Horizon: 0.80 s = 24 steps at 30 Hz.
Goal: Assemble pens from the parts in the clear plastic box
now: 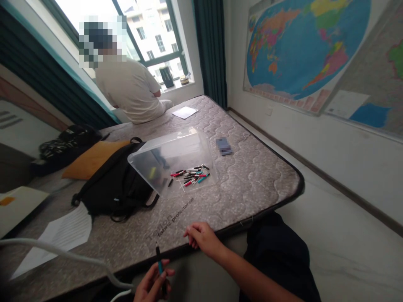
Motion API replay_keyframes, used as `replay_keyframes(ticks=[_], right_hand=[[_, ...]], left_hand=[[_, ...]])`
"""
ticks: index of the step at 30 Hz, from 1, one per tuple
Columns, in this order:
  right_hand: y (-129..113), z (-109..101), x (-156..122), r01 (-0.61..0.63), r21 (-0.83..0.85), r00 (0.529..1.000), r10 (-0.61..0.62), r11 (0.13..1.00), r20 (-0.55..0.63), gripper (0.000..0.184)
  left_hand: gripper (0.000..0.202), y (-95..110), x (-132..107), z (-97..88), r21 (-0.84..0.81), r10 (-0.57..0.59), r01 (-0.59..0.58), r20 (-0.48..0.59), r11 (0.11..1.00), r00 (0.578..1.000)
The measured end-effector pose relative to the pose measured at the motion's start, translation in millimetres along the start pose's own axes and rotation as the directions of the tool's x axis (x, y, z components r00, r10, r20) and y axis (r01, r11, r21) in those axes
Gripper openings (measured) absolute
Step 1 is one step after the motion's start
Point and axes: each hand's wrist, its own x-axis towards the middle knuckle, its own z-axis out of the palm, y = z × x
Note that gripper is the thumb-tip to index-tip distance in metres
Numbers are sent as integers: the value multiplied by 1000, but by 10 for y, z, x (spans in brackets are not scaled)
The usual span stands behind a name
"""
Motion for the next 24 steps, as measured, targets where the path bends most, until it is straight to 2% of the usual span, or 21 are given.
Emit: replay_keyframes(ticks=[2,4,5,8,10,12,15,17,19,24], right_hand=[[-198,-115,250,68,-112,997,-70,991,-15,40],[-434,-227,500,144,-309,986,-163,940,-37,35],[-557,-279,629,192,-452,972,-233,871,-38,33],[-892,-399,1047,260,-813,920,-391,521,44,22],[-1055,-452,1357,194,-927,921,-386,320,60,18],[-1161,-489,1674,105,-979,938,-345,173,40,19],[-1231,-531,2087,52,-999,966,-253,1,50,27],[-1238,-569,2273,76,-994,979,-184,-73,89,31],[-1232,-626,2373,113,-988,983,-130,-101,126,32],[-1217,-795,2373,181,-981,980,-76,-64,186,32]], left_hand=[[61,147,194,57,47,-3,2,23,999,1000],[60,281,397,132,88,4,-9,54,996,999],[60,336,501,174,104,23,-30,71,994,997],[51,448,828,293,183,129,-157,157,970,979],[42,478,1063,343,279,264,-315,206,907,942],[38,478,1291,364,376,392,-438,195,817,899],[38,446,1550,370,470,493,-465,71,750,867],[37,424,1634,375,507,510,-446,16,737,860],[36,415,1656,383,538,514,-442,19,718,858],[30,420,1630,400,587,520,-445,47,677,853]])
